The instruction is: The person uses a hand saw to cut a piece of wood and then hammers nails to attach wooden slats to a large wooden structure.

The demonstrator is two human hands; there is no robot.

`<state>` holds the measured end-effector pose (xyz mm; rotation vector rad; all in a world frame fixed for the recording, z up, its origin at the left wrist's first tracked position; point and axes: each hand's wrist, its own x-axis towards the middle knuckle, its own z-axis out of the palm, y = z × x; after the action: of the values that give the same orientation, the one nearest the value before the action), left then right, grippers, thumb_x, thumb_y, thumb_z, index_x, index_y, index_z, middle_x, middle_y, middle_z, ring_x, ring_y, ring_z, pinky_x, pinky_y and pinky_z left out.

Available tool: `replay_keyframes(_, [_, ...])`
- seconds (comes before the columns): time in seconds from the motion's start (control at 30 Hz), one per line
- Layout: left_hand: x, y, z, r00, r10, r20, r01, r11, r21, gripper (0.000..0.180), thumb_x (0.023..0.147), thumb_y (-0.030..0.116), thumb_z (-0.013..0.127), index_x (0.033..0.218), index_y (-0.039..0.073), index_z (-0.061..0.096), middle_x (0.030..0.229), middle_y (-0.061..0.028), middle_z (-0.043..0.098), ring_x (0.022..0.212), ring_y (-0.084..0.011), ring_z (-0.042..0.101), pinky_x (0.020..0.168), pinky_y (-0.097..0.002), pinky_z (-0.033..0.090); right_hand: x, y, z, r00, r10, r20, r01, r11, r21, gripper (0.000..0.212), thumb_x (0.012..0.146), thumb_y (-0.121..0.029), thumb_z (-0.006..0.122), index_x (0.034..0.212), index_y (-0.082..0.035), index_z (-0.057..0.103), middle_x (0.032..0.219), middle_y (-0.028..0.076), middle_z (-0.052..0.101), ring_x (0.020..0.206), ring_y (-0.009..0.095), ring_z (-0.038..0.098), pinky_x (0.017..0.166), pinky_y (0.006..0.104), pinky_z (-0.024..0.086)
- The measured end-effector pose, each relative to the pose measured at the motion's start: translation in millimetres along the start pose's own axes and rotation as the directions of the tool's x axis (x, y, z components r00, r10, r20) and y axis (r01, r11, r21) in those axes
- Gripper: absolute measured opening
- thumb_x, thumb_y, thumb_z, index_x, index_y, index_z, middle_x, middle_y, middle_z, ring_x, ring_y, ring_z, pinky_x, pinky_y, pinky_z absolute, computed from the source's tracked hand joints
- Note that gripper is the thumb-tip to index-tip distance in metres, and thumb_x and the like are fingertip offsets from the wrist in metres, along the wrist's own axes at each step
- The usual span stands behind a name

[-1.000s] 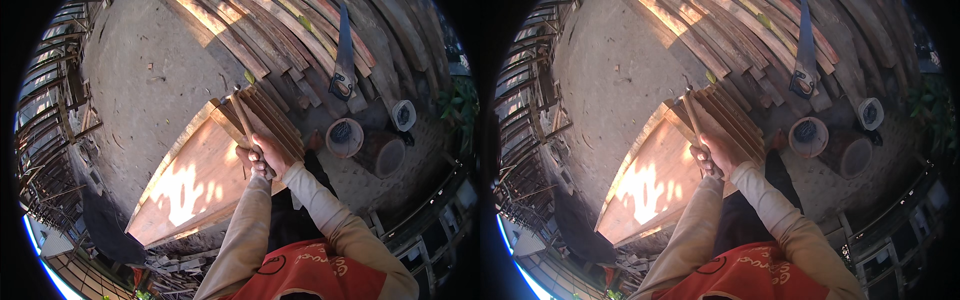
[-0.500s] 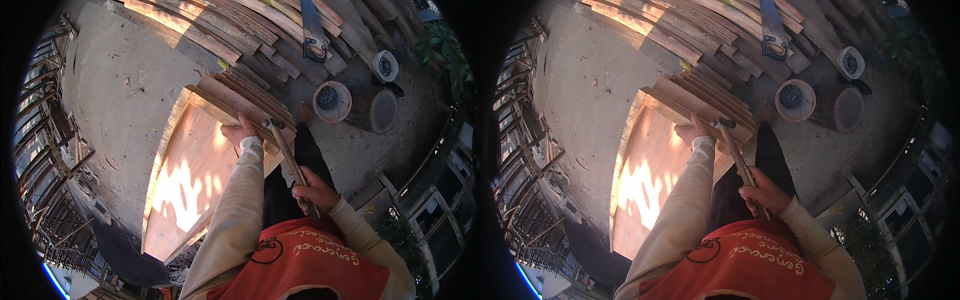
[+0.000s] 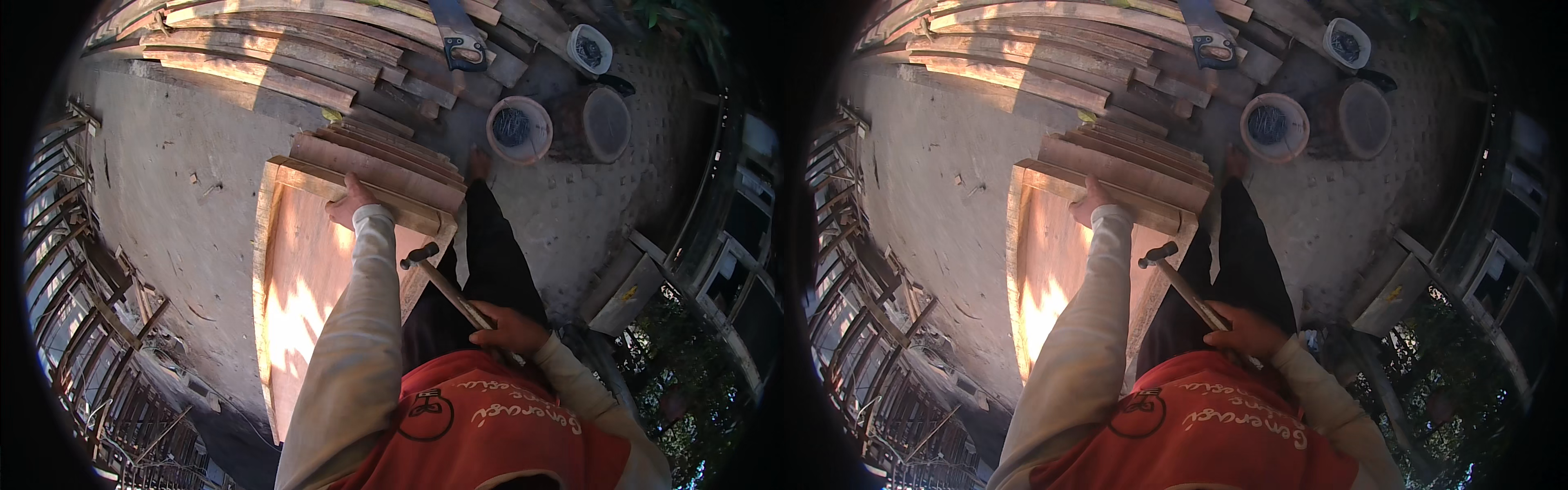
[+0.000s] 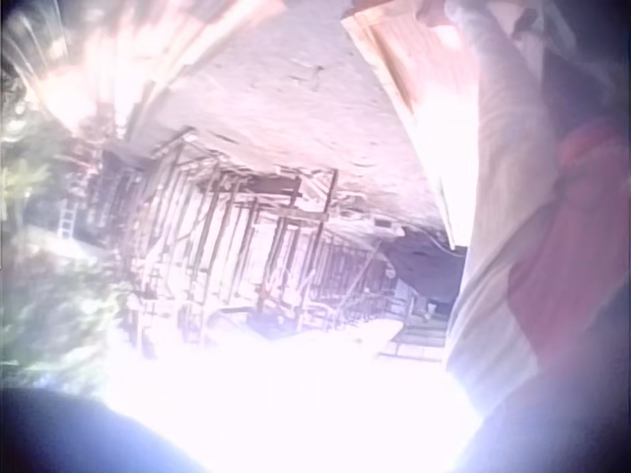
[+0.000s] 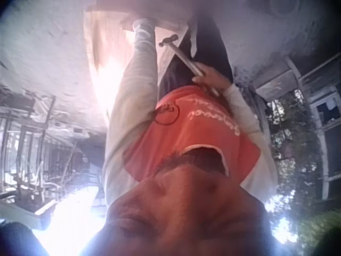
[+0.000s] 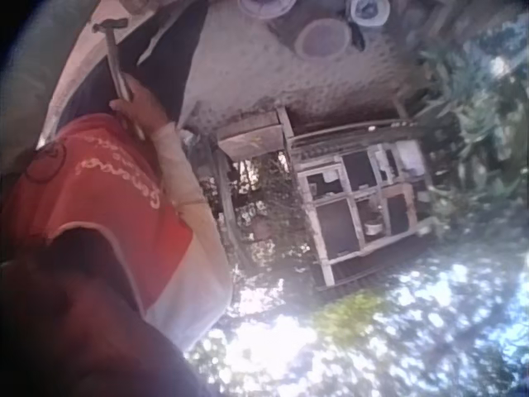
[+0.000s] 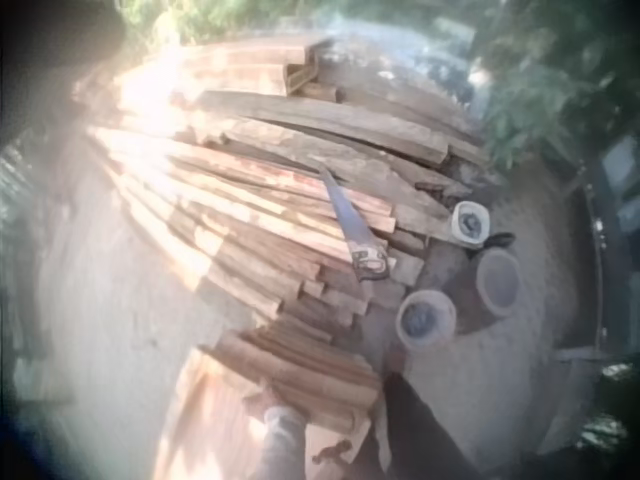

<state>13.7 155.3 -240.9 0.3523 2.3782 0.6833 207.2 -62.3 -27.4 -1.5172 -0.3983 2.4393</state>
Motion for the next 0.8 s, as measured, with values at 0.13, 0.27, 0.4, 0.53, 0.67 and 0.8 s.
replay_keyframes(0.13, [12,14,16,0.996,-0.079,-0.048,0.081,0.996,0.046,0.075,0.082,0.040,0.070,0.129,-0.013,0.046,0.124,-0.0305,0.056,0.107,-0.0454,0.064,0.097,-0.0513,0.055,26,7,14,0.998,-0.044,0.054,0.058,0.954,-0.295,0.065,0.095,-0.026,0.061,0.151,-0.003,0.038,0.095,0.011,0.065,0.077,0.017,0.065,0.074,0.0317,0.055])
replay_keyframes(0.27, [9,28,33,0.996,-0.073,-0.056,0.072,0.997,-0.018,0.075,0.082,0.039,0.066,0.131,-0.014,0.045,0.124,-0.0310,0.057,0.108,-0.0444,0.064,0.096,-0.0509,0.054,59,9,0,0.981,-0.037,0.189,0.099,0.940,-0.327,0.064,0.096,-0.024,0.058,0.151,0.000,0.036,0.093,0.015,0.066,0.073,0.019,0.066,0.068,0.0343,0.055])
replay_keyframes(0.4, [16,30,34,0.988,-0.078,-0.131,0.088,0.993,0.077,0.076,0.081,0.039,0.065,0.132,-0.014,0.045,0.122,-0.0314,0.058,0.107,-0.0440,0.064,0.096,-0.0514,0.054,65,-40,-18,0.989,0.150,0.004,-0.150,0.989,0.012,0.065,0.096,-0.023,0.057,0.152,0.003,0.034,0.089,0.015,0.066,0.060,0.020,0.064,0.059,0.0376,0.054])
replay_keyframes(0.53, [24,30,39,0.996,-0.056,-0.070,0.057,0.998,0.012,0.082,0.079,0.041,0.065,0.135,-0.015,0.043,0.122,-0.0310,0.058,0.105,-0.0444,0.065,0.095,-0.0514,0.054,78,-26,16,0.983,-0.064,-0.174,0.026,0.976,-0.214,0.066,0.097,-0.024,0.057,0.155,0.000,0.033,0.079,0.008,0.064,0.058,0.015,0.062,0.057,0.0341,0.052])
replay_keyframes(0.67, [33,27,43,0.990,-0.126,-0.058,0.128,0.991,0.038,0.078,0.082,0.033,0.066,0.140,-0.011,0.038,0.126,-0.0276,0.060,0.103,-0.0414,0.069,0.088,-0.0458,0.063,81,-33,3,0.973,0.140,0.185,-0.121,0.987,-0.108,0.066,0.097,-0.023,0.057,0.154,0.001,0.035,0.076,0.011,0.066,0.057,0.017,0.062,0.058,0.0355,0.053])
replay_keyframes(0.8, [32,28,45,0.995,-0.091,-0.048,0.088,0.995,-0.045,0.080,0.083,0.032,0.066,0.144,-0.010,0.035,0.127,-0.0279,0.059,0.104,-0.0413,0.068,0.088,-0.0464,0.063,83,-40,-2,0.971,0.035,-0.236,-0.056,0.995,-0.085,0.065,0.098,-0.023,0.057,0.155,0.000,0.035,0.079,0.011,0.067,0.054,0.017,0.061,0.056,0.0342,0.052])
